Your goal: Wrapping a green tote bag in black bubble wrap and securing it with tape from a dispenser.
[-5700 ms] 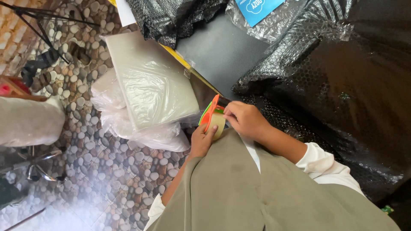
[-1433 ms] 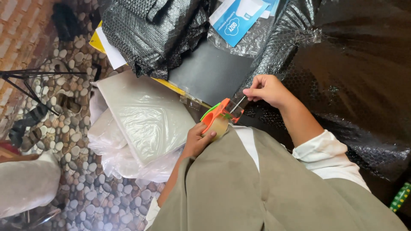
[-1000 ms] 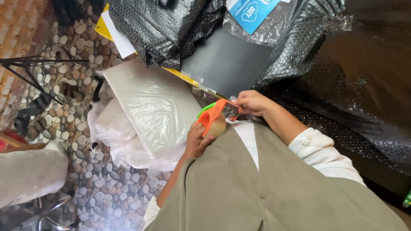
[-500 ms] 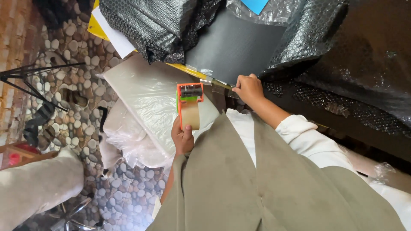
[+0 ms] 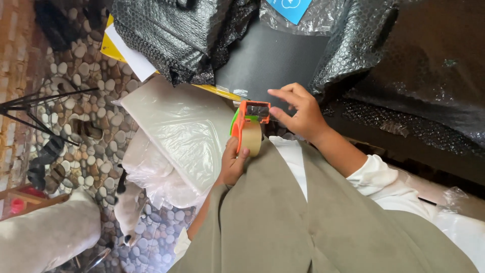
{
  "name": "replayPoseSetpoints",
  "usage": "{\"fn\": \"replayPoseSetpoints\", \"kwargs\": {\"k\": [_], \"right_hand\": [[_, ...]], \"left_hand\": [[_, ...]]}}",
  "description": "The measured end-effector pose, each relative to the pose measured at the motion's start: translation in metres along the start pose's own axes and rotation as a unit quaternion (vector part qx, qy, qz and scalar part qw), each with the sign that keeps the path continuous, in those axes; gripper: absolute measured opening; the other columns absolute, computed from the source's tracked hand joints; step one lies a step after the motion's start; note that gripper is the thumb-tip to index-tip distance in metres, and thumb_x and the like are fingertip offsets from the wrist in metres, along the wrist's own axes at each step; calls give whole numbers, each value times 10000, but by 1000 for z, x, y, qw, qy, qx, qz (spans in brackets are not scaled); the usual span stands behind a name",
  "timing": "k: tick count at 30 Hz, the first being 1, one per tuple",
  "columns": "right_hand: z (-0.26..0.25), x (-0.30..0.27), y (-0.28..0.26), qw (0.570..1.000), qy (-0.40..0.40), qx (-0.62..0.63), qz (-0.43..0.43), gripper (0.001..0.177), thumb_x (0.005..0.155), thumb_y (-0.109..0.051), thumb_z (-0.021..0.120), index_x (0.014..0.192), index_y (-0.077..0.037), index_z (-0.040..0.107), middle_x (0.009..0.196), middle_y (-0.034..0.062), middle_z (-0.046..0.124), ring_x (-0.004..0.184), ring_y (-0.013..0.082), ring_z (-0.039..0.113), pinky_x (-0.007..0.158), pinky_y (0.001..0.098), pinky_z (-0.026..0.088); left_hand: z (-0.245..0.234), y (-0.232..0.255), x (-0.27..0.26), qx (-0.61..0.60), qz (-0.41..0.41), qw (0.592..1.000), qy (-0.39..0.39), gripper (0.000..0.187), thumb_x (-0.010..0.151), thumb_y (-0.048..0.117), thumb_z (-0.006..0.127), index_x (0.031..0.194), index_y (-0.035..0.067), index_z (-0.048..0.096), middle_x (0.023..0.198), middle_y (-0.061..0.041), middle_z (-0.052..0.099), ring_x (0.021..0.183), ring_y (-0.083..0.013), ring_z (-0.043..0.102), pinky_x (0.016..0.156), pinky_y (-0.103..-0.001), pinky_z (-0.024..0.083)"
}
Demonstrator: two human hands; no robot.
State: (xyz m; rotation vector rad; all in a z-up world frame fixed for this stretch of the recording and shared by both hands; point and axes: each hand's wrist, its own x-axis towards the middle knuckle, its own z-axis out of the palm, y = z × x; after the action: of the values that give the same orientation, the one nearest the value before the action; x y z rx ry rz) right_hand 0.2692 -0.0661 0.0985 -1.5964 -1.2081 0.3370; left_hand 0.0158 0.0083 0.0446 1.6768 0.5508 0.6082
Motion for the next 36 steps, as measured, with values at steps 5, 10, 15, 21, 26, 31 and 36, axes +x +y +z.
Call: {"fn": "replayPoseSetpoints", "kwargs": {"k": [5, 10, 15, 21, 26, 31, 36], "right_hand": [[-8, 1, -9, 987, 59, -90, -117, 276, 885, -290, 855, 1096, -123, 794, 1023, 65, 669, 853, 231, 646, 771, 335, 550], [-21, -10, 9, 994, 79, -41, -62, 153, 799, -76, 897, 863, -140, 774, 889, 9, 695, 800, 239, 669, 773, 342, 535], [-41, -24, 22, 985, 53, -131, -104, 180, 813, 4, 831, 812, -81, 672, 869, 31, 713, 797, 237, 698, 746, 353, 576], [-80, -36, -2, 997, -72, 16, 3, 185, 852, -18, 786, 803, -57, 612, 860, 57, 732, 785, 268, 720, 712, 336, 572], [-129, -35, 9, 968, -92, 142, 185, 100, 839, -40, 803, 821, -47, 704, 747, 57, 730, 706, 145, 703, 667, 237, 557], [-182, -38, 24, 939, -104, 188, 268, 86, 841, -12, 811, 870, -14, 730, 721, 74, 743, 671, 75, 677, 641, 193, 558], [-237, -37, 24, 949, -73, 156, 264, 126, 874, 28, 809, 884, 51, 686, 811, 152, 737, 718, 119, 671, 672, 240, 567]], "left_hand": [[20, 7, 16, 30, 32, 999, -18, 335, 1072, 318, 562, 903, 31, 592, 925, -127, 521, 939, -368, 541, 1035, -513, 387], [40, -30, 18, 74, 53, 996, -21, 327, 1045, 318, 614, 832, 86, 529, 838, -63, 452, 835, -317, 516, 1018, -484, 383], [66, -24, 27, 134, 10, 991, -12, 411, 998, 390, 685, 740, 127, 503, 745, -50, 438, 744, -314, 533, 814, -432, 440], [91, -24, 20, 71, -144, 987, 1, 410, 1007, 390, 691, 731, 114, 568, 761, -83, 552, 774, -247, 587, 821, -373, 480], [105, -34, 18, 46, -114, 992, -36, 334, 948, 376, 743, 787, 108, 627, 818, -82, 594, 815, -248, 604, 835, -373, 491], [126, 12, 30, 40, -119, 990, -67, 354, 848, 387, 832, 782, 103, 630, 802, -64, 592, 785, -217, 583, 804, -358, 491], [134, 33, 29, 84, -127, 987, -50, 414, 872, 356, 830, 712, 101, 545, 734, -63, 540, 716, -239, 572, 745, -336, 482]]}}
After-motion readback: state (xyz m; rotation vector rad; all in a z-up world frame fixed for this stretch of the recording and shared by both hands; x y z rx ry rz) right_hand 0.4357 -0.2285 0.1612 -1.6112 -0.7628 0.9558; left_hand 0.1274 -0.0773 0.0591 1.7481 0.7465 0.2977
